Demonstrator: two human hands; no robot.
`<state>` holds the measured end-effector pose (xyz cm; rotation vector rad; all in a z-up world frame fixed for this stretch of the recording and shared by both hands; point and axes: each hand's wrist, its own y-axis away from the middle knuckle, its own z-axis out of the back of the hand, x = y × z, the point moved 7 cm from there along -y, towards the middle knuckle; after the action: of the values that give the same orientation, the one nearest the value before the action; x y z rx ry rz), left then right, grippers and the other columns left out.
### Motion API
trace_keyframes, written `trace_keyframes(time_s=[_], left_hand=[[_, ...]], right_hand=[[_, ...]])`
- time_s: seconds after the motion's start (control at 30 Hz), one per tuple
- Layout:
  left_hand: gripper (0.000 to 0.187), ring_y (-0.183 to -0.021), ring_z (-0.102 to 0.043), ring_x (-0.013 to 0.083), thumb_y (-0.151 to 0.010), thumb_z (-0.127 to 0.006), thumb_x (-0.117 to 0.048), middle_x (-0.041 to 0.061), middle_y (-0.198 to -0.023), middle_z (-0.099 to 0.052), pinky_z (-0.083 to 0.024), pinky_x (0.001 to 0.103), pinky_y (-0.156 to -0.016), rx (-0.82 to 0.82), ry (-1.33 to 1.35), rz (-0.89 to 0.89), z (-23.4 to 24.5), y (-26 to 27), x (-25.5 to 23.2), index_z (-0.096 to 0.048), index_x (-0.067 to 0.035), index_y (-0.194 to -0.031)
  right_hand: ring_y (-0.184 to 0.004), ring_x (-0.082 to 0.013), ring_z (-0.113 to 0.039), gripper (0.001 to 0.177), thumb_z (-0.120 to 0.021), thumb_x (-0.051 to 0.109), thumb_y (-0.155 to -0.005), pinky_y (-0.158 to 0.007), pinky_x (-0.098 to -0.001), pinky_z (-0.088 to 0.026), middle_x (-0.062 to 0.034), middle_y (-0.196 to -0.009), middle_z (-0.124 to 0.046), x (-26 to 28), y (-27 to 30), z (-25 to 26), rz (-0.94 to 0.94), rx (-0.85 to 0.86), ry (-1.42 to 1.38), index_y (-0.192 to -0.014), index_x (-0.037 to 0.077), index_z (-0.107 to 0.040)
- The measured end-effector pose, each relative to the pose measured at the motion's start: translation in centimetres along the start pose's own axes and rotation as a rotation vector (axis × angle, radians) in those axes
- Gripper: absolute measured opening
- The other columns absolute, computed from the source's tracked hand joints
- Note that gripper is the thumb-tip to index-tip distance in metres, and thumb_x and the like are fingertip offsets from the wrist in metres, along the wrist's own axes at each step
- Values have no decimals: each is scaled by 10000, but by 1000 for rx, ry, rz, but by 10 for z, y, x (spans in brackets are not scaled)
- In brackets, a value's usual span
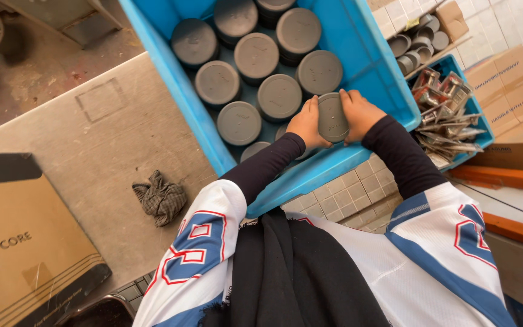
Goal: The person picks up PVC pipe caps from a box and a crate, wipes the inside and outside surfaces with a cloth, and places them back into the crate.
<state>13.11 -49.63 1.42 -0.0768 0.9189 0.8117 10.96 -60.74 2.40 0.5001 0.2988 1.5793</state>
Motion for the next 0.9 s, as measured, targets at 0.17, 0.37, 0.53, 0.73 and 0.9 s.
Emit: trace_keyframes(time_s=[0.17,0.37,0.53,0.73,0.9], left_hand=[[1315,-1285,-501,369,-529,-904,-440,218,-1493,-295,-495,436,-1044,23,69,119,-21,-16,-3,-126,11,-1490],[1297,-1303,-488,337,-525,-914,-376,183,-1497,-297,-489,408,-1061,28,33,199,-31,-31,0,-135,-14,-1496],[1281,-1308,-469,375,-536,-915,-266,203,-1504,-270,-484,431,-1076,42,18,206,-39,-43,8,-111,-14,-1501],[1285,-1307,-465,378,-535,-920,-236,216,-1491,-264,-491,439,-1064,54,-36,230,-48,-51,10,-105,-9,-1503],[1256,-1288,-487,375,-570,-909,-262,229,-1483,-263,-514,452,-1037,67,-119,213,-62,-55,20,-107,11,-1498]], right_hand=[[-1121,-441,-597,1335,-1018,239,-369,-874,-427,-577,-289,-1286,-450,-15,-25,-8,-18,152,68,-1437,-102,-292],[-1112,-407,-605,1114,-933,139,-566,-844,-428,-574,-284,-1275,-484,-29,-49,-20,-43,355,-13,-1444,-91,-287],[-1100,-376,-616,897,-758,89,-733,-843,-405,-578,-281,-1277,-497,-37,-66,-41,-54,474,-3,-1455,-95,-259],[-1068,-370,-630,884,-668,51,-757,-802,-404,-574,-291,-1257,-530,-35,-69,-54,-76,623,121,-1477,-104,-179],[-1033,-359,-645,793,-563,34,-801,-724,-398,-581,-287,-1289,-539,-42,-74,-68,-39,761,248,-1476,-112,-174]])
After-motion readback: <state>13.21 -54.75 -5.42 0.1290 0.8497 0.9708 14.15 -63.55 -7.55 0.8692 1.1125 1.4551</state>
